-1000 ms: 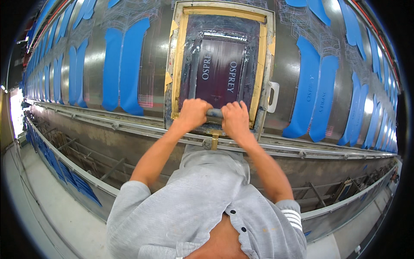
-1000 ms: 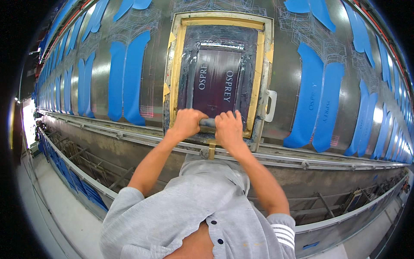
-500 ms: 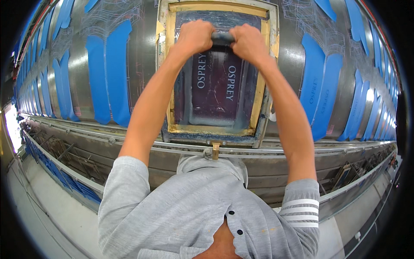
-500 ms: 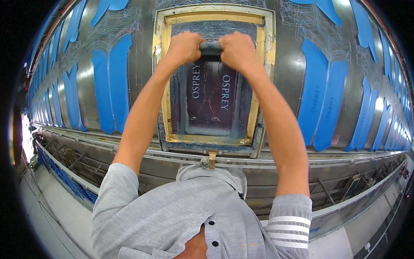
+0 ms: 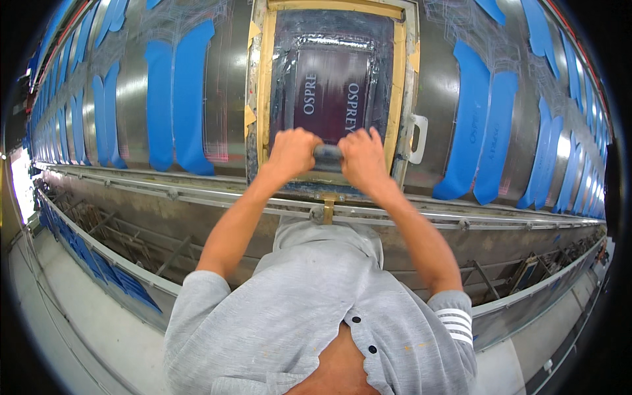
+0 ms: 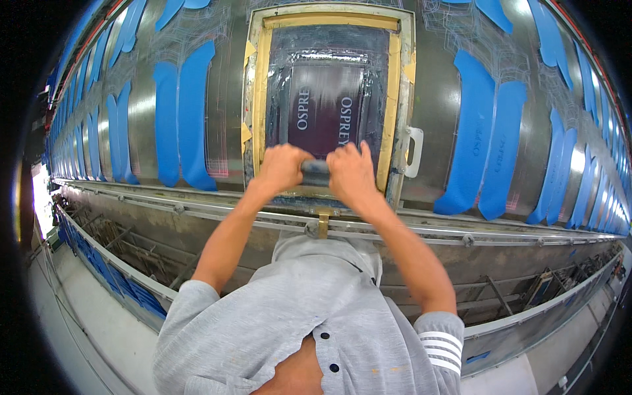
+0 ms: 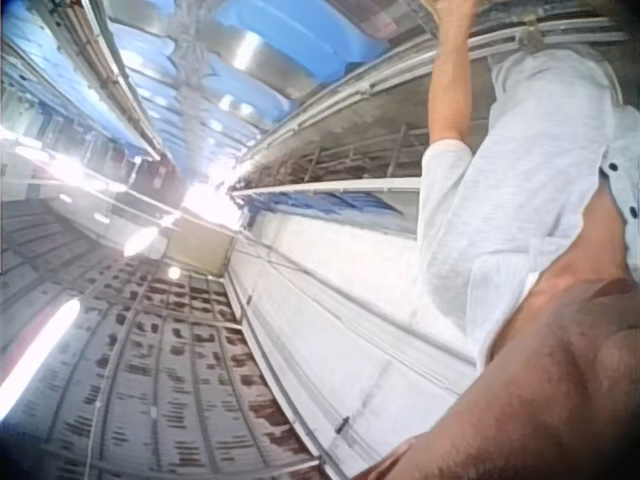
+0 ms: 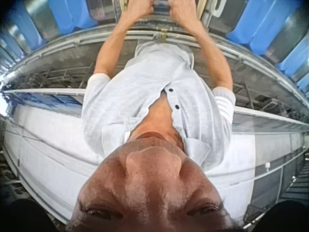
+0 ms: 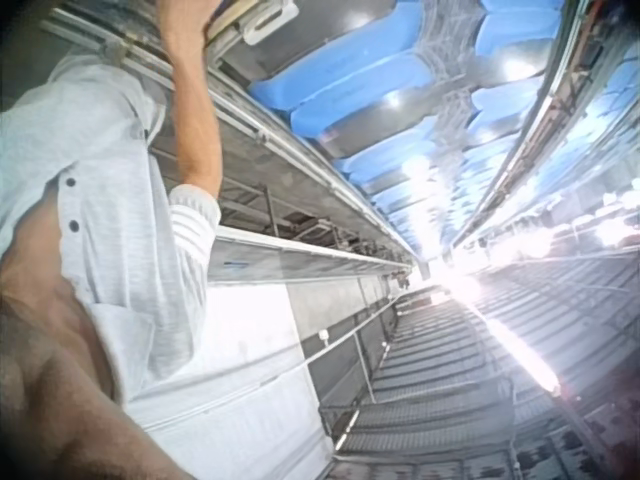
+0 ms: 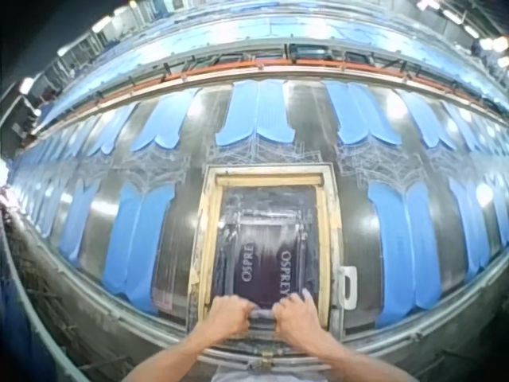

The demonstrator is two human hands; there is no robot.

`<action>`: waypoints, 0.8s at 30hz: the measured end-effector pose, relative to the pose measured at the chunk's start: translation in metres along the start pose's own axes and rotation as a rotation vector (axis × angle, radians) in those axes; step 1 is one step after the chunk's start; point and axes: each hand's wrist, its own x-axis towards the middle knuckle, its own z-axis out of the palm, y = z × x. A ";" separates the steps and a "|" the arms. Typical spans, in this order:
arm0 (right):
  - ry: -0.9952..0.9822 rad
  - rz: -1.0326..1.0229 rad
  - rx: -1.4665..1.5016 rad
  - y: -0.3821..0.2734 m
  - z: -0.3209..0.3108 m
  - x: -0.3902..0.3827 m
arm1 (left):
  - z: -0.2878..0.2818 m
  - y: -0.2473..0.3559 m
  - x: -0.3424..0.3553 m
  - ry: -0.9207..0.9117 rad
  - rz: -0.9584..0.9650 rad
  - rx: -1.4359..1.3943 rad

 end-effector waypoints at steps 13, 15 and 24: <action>0.131 -0.044 -0.118 0.104 -0.051 0.179 | -0.084 -0.038 0.187 0.198 0.019 0.239; 0.172 -0.071 -0.133 0.081 -0.039 0.142 | -0.062 -0.033 0.146 0.207 0.044 0.187; 0.147 -0.004 0.014 -0.029 0.015 -0.048 | 0.042 0.020 -0.053 0.264 0.070 -0.063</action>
